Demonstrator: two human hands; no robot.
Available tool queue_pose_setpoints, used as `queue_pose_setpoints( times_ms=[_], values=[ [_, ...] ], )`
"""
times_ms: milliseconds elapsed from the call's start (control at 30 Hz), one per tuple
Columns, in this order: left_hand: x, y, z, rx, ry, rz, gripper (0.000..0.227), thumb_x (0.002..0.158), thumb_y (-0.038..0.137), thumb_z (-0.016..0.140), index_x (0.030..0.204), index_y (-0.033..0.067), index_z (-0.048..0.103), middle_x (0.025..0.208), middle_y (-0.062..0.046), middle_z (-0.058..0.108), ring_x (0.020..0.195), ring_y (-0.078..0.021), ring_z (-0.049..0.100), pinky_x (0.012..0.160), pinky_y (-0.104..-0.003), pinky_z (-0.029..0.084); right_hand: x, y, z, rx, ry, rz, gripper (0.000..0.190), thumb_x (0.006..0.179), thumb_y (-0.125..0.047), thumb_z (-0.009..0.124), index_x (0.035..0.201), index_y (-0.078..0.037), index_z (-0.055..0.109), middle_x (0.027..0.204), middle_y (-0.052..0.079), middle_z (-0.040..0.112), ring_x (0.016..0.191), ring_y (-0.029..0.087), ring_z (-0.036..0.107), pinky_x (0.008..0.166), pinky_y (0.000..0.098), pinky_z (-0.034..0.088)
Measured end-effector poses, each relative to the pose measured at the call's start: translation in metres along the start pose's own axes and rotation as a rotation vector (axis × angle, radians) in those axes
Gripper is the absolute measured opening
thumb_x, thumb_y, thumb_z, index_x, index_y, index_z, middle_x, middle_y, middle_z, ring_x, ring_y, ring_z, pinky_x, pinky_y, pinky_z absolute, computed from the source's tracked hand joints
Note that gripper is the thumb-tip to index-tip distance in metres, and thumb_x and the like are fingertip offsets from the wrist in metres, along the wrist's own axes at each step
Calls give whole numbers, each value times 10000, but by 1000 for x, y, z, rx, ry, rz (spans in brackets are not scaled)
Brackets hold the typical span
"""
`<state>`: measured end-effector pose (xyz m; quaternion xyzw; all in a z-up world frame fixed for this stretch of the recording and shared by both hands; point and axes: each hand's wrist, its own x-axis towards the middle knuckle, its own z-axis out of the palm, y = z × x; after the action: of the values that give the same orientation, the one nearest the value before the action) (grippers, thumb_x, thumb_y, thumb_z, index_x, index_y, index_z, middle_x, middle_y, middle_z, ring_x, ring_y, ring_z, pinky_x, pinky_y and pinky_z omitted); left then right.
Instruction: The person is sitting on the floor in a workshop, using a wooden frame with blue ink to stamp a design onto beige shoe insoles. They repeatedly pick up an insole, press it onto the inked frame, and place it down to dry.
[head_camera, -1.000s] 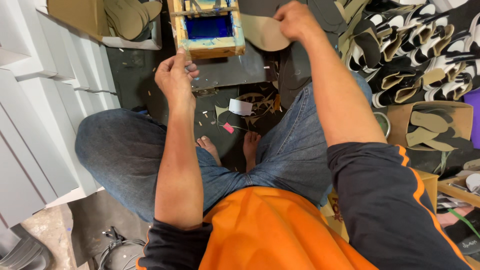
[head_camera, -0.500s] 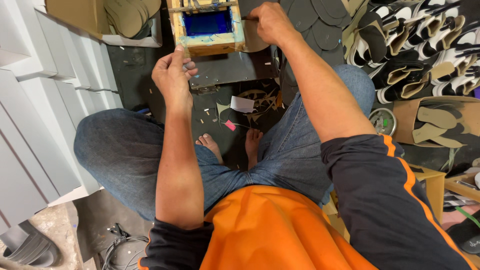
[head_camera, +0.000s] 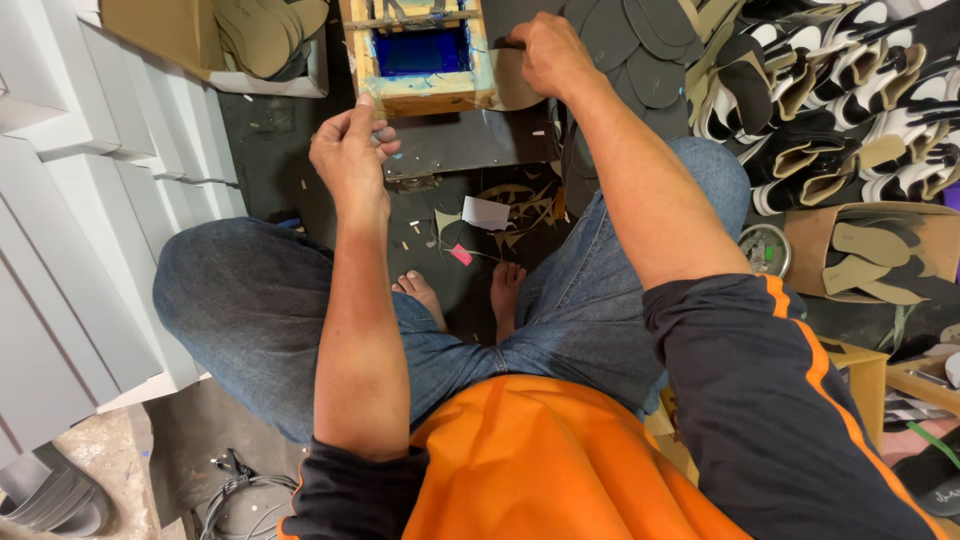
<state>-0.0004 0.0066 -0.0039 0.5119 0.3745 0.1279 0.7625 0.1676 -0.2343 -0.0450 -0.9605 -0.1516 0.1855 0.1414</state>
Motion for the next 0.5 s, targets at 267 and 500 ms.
queue_pose_setpoints(
  times_ms=[267, 500],
  values=[
    [3, -7, 1, -9, 29, -23, 258, 834, 251, 743, 863, 16, 640, 699, -124, 654, 549, -168, 644, 490, -294, 565, 0, 5, -7, -54, 89, 53, 323, 1009, -99, 572, 1318, -97, 666, 1300, 195, 555, 1173, 441, 555, 889, 559, 520],
    [30, -57, -3, 199, 155, -100, 187, 770, 209, 620, 844, 39, 602, 637, -78, 630, 495, -139, 588, 444, -276, 498, -15, -44, -30, 23, 662, -543, 93, 947, 30, 575, 1008, -9, 633, 971, 172, 636, 837, 349, 588, 641, 446, 458]
  ],
)
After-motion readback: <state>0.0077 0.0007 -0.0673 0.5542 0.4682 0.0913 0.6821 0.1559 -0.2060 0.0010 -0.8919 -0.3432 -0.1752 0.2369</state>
